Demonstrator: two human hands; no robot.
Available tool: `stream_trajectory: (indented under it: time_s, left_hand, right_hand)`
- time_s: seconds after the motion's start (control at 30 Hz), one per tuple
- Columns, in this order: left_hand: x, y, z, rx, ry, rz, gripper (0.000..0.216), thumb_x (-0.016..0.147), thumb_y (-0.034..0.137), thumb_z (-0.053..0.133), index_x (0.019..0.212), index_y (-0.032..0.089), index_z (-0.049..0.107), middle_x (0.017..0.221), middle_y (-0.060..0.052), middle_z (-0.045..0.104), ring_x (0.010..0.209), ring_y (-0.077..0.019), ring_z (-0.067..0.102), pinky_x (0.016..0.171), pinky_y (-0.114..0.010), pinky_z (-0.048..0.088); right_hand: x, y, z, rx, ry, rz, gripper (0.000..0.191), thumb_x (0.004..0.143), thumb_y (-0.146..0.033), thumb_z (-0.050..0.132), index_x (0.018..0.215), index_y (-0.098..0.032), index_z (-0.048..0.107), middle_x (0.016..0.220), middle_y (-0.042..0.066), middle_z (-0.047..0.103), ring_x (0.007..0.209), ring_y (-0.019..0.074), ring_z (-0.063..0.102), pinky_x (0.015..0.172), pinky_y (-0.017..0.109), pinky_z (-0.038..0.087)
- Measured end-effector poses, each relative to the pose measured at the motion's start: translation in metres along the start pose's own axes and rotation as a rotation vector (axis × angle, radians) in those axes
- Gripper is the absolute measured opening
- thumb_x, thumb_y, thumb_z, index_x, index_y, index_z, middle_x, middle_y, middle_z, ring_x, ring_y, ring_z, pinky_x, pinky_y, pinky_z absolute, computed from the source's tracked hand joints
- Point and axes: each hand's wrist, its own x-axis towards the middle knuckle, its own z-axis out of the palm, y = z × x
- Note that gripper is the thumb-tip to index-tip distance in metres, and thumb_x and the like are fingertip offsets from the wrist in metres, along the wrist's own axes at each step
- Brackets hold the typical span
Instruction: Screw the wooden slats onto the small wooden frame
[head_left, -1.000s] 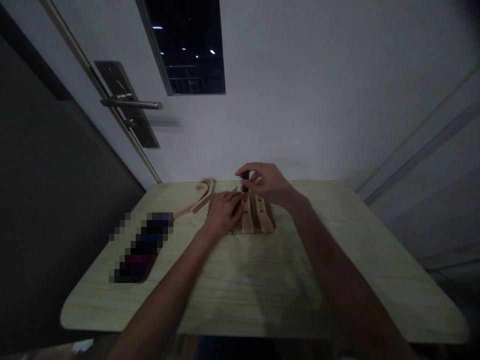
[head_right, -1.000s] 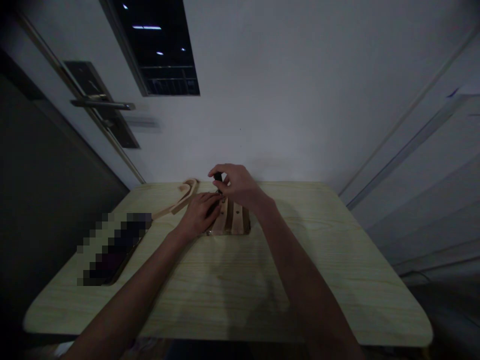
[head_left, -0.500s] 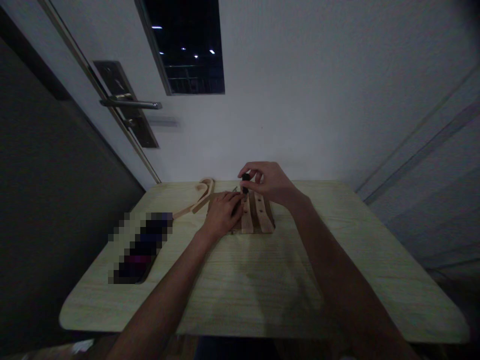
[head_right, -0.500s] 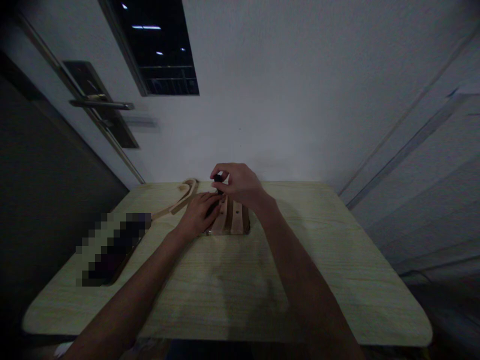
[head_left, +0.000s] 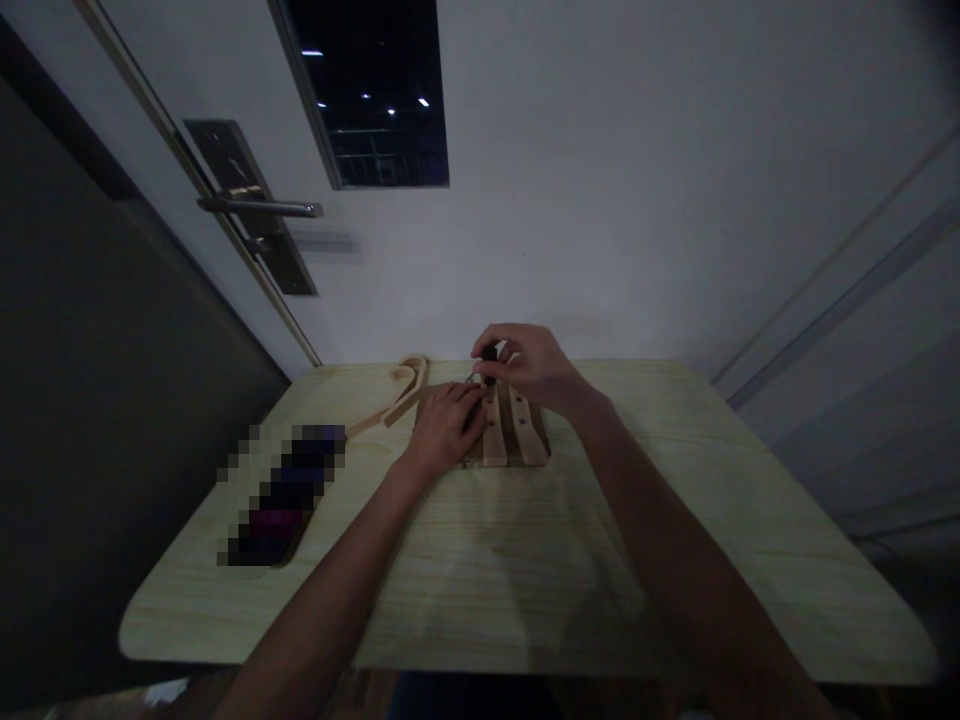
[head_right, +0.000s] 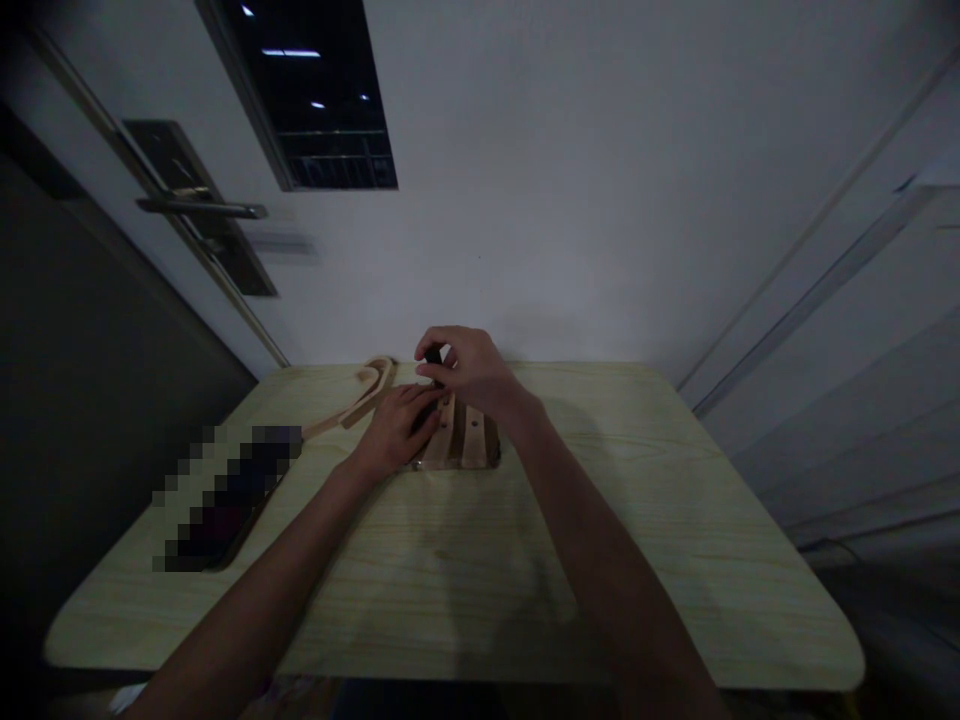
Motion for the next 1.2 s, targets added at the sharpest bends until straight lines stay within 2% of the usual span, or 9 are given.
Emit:
stream_trajectory:
  time_s: [0.17,0.37,0.43,0.5,0.57,0.63,0.83,1.03,1.2]
  left_hand:
    - [-0.0001,-0.0002,-0.0006,0.009,-0.008,-0.009,0.035,0.097,0.03,0.046,0.124,0.013,0.063,0.123,-0.014,0.067,0.114,-0.0302,0.058,0.099,-0.05,0.048]
    - [0.0003,-0.0014,0.0004,0.0,0.002,0.004,0.036,0.097,0.029,0.047,0.126,0.014,0.062,0.124,-0.014,0.066,0.115,-0.0297,0.058,0.1,-0.05,0.048]
    - [0.0005,-0.0011,0.0007,0.002,0.01,-0.002,0.035,0.097,0.029,0.047,0.125,0.014,0.062,0.125,-0.013,0.066,0.116,-0.0297,0.058,0.1,-0.05,0.048]
    - [0.0007,-0.0002,0.0004,0.003,0.007,-0.005,0.035,0.097,0.028,0.047,0.125,0.014,0.062,0.124,-0.014,0.067,0.116,-0.0297,0.058,0.1,-0.05,0.048]
    - [0.0009,0.0009,-0.0003,0.0,0.005,0.002,0.035,0.097,0.027,0.046,0.125,0.014,0.063,0.123,-0.014,0.067,0.115,-0.0294,0.059,0.101,-0.05,0.047]
    - [0.001,0.0015,-0.001,0.0,0.003,0.003,0.035,0.097,0.028,0.045,0.125,0.015,0.062,0.124,-0.013,0.067,0.116,-0.0293,0.059,0.102,-0.05,0.047]
    - [0.0004,-0.0002,-0.001,-0.003,-0.004,-0.004,0.036,0.098,0.031,0.044,0.126,0.016,0.062,0.126,-0.012,0.066,0.118,-0.0293,0.058,0.102,-0.05,0.047]
    - [0.0002,-0.0014,-0.0011,-0.001,-0.003,0.001,0.036,0.098,0.032,0.044,0.125,0.016,0.063,0.126,-0.013,0.066,0.117,-0.0293,0.058,0.101,-0.05,0.047]
    - [0.0,0.0001,-0.0014,0.0,-0.006,-0.008,0.036,0.099,0.031,0.044,0.125,0.015,0.062,0.127,-0.013,0.066,0.117,-0.0288,0.058,0.102,-0.05,0.047]
  right_hand:
    - [-0.0014,0.0023,-0.0027,0.008,-0.049,0.009,0.03,0.082,-0.018,0.056,0.108,-0.017,0.071,0.107,0.007,0.072,0.073,0.0122,0.062,0.071,0.027,0.05]
    - [-0.0011,-0.0013,-0.0037,-0.127,0.058,0.044,0.033,0.076,-0.021,0.07,0.108,-0.019,0.071,0.079,0.0,0.066,0.057,0.0091,0.049,0.062,0.025,0.043]
    - [-0.0011,-0.0009,-0.003,-0.178,0.091,0.008,0.027,0.076,-0.022,0.071,0.102,-0.02,0.071,0.075,-0.002,0.061,0.058,0.0095,0.046,0.064,0.025,0.04]
    - [-0.0008,0.001,-0.0013,-0.221,0.105,-0.034,0.01,0.077,-0.024,0.071,0.085,-0.019,0.07,0.071,-0.002,0.056,0.063,0.0107,0.047,0.066,0.026,0.039]
    - [0.0,0.0034,0.0009,-0.25,0.118,-0.063,0.014,0.078,-0.027,0.071,0.071,-0.017,0.064,0.069,-0.001,0.052,0.065,0.0116,0.048,0.068,0.027,0.038]
    - [0.001,0.0055,0.0031,-0.255,0.132,-0.077,0.019,0.08,-0.03,0.071,0.067,-0.017,0.063,0.07,0.0,0.052,0.066,0.0122,0.048,0.069,0.027,0.039]
    - [0.0008,0.005,0.0025,-0.12,0.081,-0.098,0.008,0.083,-0.022,0.063,0.087,-0.018,0.069,0.087,0.004,0.066,0.071,0.0128,0.055,0.069,0.027,0.046]
    - [-0.003,-0.0002,-0.0029,-0.073,-0.003,-0.054,0.033,0.083,-0.013,0.048,0.108,-0.017,0.07,0.111,0.008,0.071,0.09,0.0161,0.064,0.074,0.028,0.051]
    - [-0.0025,-0.0025,-0.0044,-0.15,0.036,-0.019,0.036,0.081,-0.015,0.052,0.112,-0.018,0.07,0.102,0.004,0.072,0.06,0.0095,0.053,0.063,0.026,0.045]
